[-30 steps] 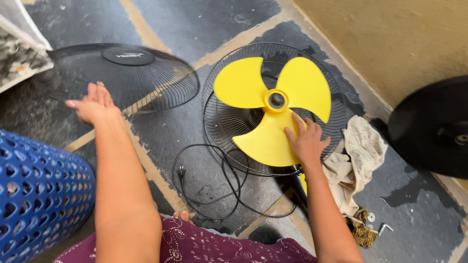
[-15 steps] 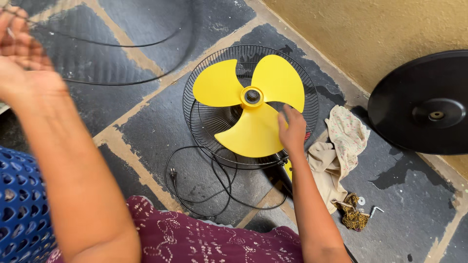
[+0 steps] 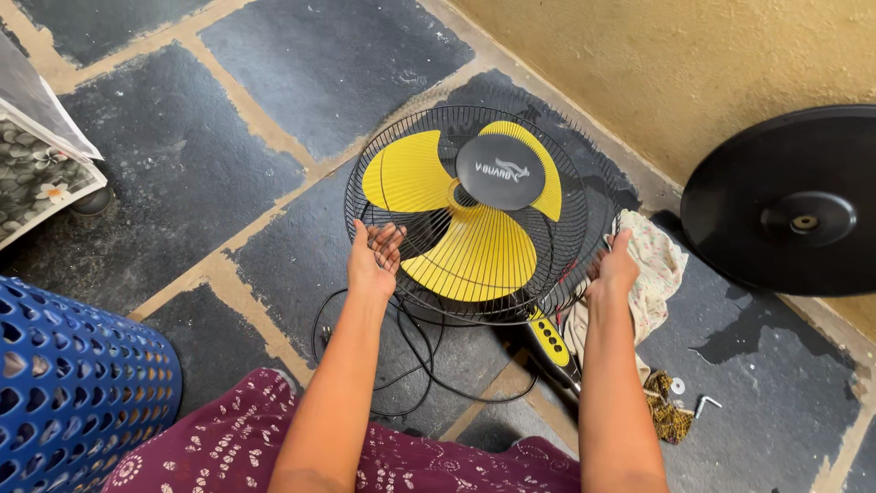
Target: The person assembles a standing fan by hand. They attach the front wire cage to the fan body, secure the yellow fan blades to the central hub, and then reattach the front cage, using a screwdriver to tighten the screws.
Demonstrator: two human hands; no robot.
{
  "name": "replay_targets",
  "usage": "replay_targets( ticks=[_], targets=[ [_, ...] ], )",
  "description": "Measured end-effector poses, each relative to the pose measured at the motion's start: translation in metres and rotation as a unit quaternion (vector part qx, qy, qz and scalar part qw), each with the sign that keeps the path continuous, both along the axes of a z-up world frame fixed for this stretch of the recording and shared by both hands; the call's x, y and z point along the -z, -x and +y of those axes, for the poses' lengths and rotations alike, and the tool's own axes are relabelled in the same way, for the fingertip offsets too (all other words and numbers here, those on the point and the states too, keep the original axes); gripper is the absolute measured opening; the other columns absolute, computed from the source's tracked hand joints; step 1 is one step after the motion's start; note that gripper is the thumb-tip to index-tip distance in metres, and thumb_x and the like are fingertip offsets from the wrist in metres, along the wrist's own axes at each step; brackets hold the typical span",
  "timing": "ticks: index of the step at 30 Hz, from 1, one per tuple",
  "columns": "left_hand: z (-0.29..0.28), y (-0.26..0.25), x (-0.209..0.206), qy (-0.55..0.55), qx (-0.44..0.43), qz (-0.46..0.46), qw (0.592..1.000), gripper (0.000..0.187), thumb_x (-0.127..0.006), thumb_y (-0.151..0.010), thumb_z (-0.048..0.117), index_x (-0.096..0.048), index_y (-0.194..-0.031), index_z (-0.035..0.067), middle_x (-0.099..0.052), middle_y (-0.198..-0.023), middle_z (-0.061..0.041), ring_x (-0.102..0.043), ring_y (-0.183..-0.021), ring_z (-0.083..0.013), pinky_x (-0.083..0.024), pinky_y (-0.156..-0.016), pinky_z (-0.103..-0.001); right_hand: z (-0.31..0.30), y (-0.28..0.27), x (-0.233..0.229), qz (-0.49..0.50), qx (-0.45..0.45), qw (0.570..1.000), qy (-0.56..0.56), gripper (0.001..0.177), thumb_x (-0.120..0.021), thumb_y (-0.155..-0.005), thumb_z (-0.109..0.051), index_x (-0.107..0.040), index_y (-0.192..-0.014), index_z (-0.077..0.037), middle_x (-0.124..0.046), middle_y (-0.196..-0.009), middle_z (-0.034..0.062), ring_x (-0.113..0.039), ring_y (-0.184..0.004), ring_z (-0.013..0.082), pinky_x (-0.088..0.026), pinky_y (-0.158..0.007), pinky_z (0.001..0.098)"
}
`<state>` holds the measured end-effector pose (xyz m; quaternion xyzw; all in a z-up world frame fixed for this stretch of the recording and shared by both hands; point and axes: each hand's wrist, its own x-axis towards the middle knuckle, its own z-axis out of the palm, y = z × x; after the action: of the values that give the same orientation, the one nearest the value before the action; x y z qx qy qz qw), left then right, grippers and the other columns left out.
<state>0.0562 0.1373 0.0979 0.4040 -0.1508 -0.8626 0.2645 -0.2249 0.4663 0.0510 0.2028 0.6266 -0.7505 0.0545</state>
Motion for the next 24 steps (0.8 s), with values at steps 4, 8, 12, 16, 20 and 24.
replay_targets(
  ticks=[4, 8, 12, 16, 20, 24],
  targets=[
    [-0.007, -0.003, 0.0, 0.124, 0.048, -0.13, 0.983, 0.056, -0.067, -0.08, 0.064, -0.056, -0.104, 0.015, -0.058, -0.078, -0.003, -0.06, -0.062, -0.0148, -0.048, -0.045, -0.025, -0.022, -0.015, -0.005, -0.001, 0.042, 0.998, -0.049, 0.055, -0.067, -0.093, -0.057, -0.076, -0.095, -0.003, -0.054, -0.064, -0.0006, -0.045, -0.047, 0.011, -0.039, -0.04, 0.0295],
    [-0.02, -0.009, 0.008, 0.231, 0.109, -0.282, 0.925, 0.062, -0.086, -0.071, 0.056, -0.055, -0.092, 0.005, -0.057, -0.083, -0.007, -0.059, -0.06, -0.0159, -0.05, -0.043, -0.029, -0.034, -0.024, -0.015, 0.051, -0.009, 0.998, -0.032, 0.053, -0.07, -0.093, -0.054, -0.075, -0.092, -0.002, -0.056, -0.06, -0.0021, -0.042, -0.045, 0.0079, -0.031, -0.039, 0.0261],
    [-0.032, -0.007, 0.037, 0.305, 0.179, -0.355, 0.866, 0.071, -0.091, -0.068, 0.057, -0.057, -0.093, 0.0, -0.061, -0.082, -0.014, -0.059, -0.064, -0.02, -0.043, -0.045, -0.03, -0.03, -0.015, -0.014, 0.078, -0.041, 0.995, -0.049, 0.054, -0.077, -0.096, -0.052, -0.064, -0.081, -0.002, -0.047, -0.062, -0.0043, -0.037, -0.047, 0.0066, -0.027, -0.042, 0.0251],
    [-0.042, -0.004, 0.06, 0.356, 0.182, -0.405, 0.823, 0.091, -0.095, -0.064, 0.065, -0.06, -0.109, -0.007, -0.057, -0.114, -0.022, -0.057, -0.102, -0.0269, -0.054, -0.065, -0.036, -0.037, -0.013, -0.027, 0.079, -0.064, 0.993, -0.057, 0.046, -0.078, -0.09, -0.05, -0.072, -0.08, -0.005, -0.046, -0.06, -0.0054, -0.035, -0.045, 0.0056, -0.026, -0.041, 0.0246],
    [-0.042, -0.011, 0.037, 0.295, 0.23, -0.423, 0.825, 0.102, -0.088, -0.056, 0.066, -0.06, -0.119, -0.009, -0.035, -0.142, -0.025, -0.052, -0.124, -0.04, -0.056, -0.08, -0.054, -0.037, -0.013, -0.031, 0.094, -0.115, 0.988, -0.037, 0.047, -0.077, -0.093, -0.049, -0.069, -0.081, -0.004, -0.043, -0.06, -0.0064, -0.034, -0.046, 0.0055, -0.024, -0.042, 0.0246],
    [-0.039, -0.01, 0.032, 0.259, 0.204, -0.404, 0.853, 0.109, -0.089, -0.054, 0.063, -0.058, -0.123, -0.015, -0.031, -0.145, -0.027, -0.051, -0.126, -0.0428, -0.058, -0.09, -0.051, -0.037, -0.004, -0.02, 0.091, -0.143, 0.985, -0.019, 0.041, -0.077, -0.091, -0.048, -0.075, -0.087, -0.007, -0.045, -0.059, -0.0075, -0.034, -0.045, 0.0053, -0.024, -0.042, 0.0237]
  ],
)
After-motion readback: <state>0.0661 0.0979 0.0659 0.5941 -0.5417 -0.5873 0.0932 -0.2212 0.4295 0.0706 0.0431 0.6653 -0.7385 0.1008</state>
